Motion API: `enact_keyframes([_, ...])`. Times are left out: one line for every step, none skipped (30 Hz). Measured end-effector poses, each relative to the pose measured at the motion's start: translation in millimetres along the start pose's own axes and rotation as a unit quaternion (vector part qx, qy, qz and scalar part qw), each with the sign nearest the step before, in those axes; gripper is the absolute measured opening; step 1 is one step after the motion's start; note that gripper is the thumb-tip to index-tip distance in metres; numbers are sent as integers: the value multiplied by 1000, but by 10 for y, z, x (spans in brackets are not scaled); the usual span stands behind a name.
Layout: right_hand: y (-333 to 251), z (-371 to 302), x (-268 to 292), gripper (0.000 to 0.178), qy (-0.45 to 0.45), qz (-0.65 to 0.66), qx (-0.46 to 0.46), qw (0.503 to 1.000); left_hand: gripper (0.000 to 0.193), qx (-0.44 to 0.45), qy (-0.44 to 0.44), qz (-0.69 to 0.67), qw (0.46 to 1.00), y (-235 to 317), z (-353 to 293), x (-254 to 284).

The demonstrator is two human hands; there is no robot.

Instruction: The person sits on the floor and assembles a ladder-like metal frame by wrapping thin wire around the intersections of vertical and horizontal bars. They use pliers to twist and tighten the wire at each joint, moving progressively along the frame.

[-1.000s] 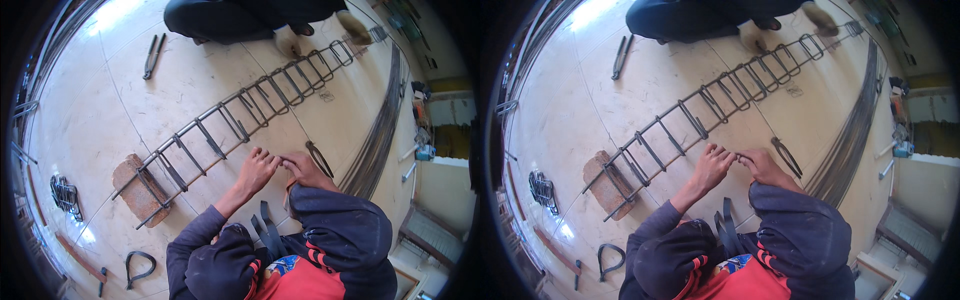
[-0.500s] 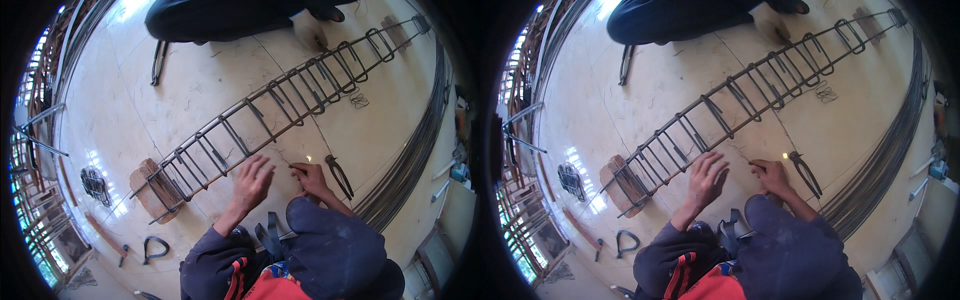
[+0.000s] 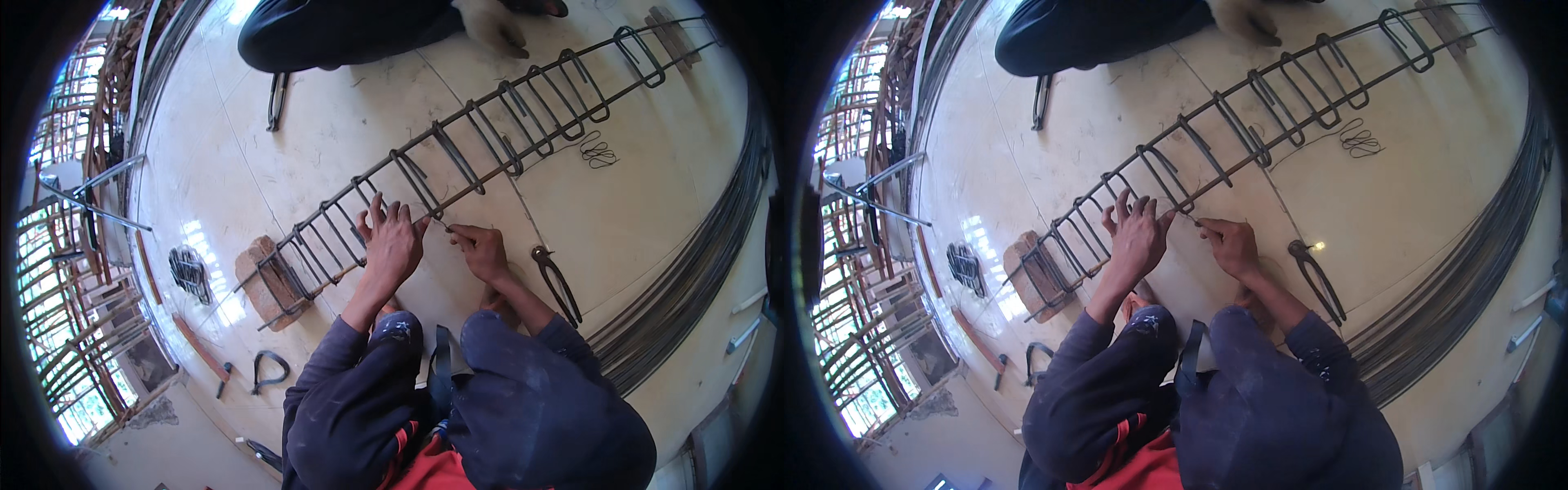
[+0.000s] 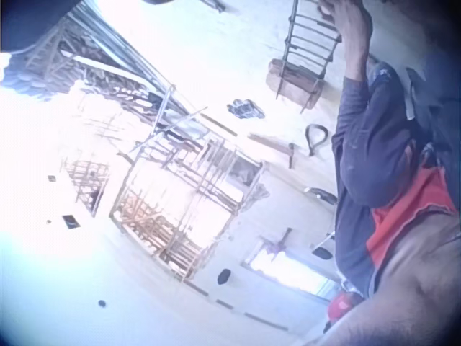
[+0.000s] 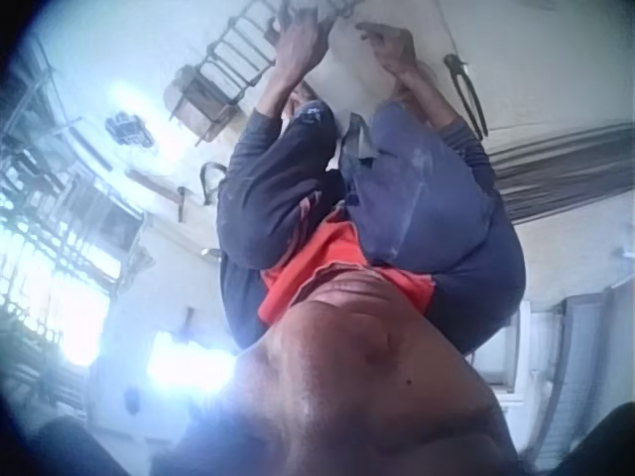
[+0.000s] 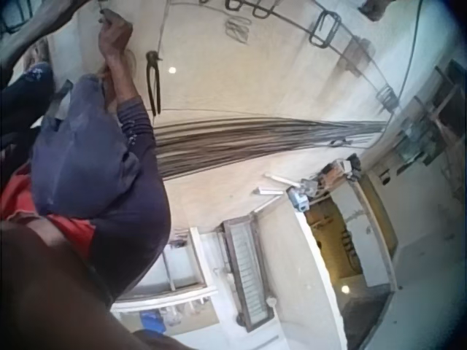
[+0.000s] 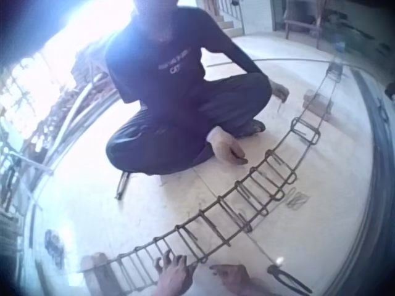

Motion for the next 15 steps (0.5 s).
enact_keyframes([-19,10,-11,22,3,1,17,1000,41,13,-31,-36,999,-85,7,-127])
enact_keyframes([-13,-24,2,22,6,-4,24,1000,39,27,-48,-69,996,-96,10,-149])
enact_keyframes([1,-30,8,22,8,0,23,1000,38,40,-66,-101,992,-106,19,-166])
enact_keyframes([6,-20,6,21,9,4,22,1000,36,54,-84,-132,986,-111,23,-189])
enact_keyframes([0,-13,-3,21,8,10,24,1000,31,46,-49,-138,988,-108,9,-208])
enact_keyframes([10,-25,-8,21,15,-1,30,999,30,27,-8,-126,992,-76,-9,-212])
enact_keyframes([29,-40,-20,20,21,-12,36,999,29,8,34,-115,993,-28,-32,-210])
enact_keyframes([31,-43,-30,20,25,-22,44,998,29,-9,77,-102,992,14,-52,-194])
enact_keyframes([30,-40,-30,20,27,-27,47,998,28,-23,96,-111,989,44,-53,-199])
enact_keyframes([28,-31,-25,21,28,-33,50,998,28,-14,76,-117,990,32,-47,-226])
enact_keyframes([32,-33,-17,21,31,-41,51,997,28,-6,54,-124,991,24,-45,-269])
enact_keyframes([23,-27,-19,21,30,-42,56,997,29,2,32,-131,991,14,-44,-317])
enact_keyframes([6,-14,-17,22,28,-44,62,997,29,1,60,-142,988,1,-45,-337])
enact_keyframes([0,-27,-8,22,26,-48,65,996,29,14,38,-143,989,5,-41,-343])
enact_keyframes([-1,-29,-12,22,28,-40,59,997,29,26,17,-144,989,14,-35,-326])
Point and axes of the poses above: each hand's wrist, its own z-axis towards the middle knuckle, its own x-axis out of the back of the hand, y = z × x, the point moved 5 cm from there along z, towards the middle knuckle, and after that the axes turned 13 degrees about x, right-handed, at the moved point
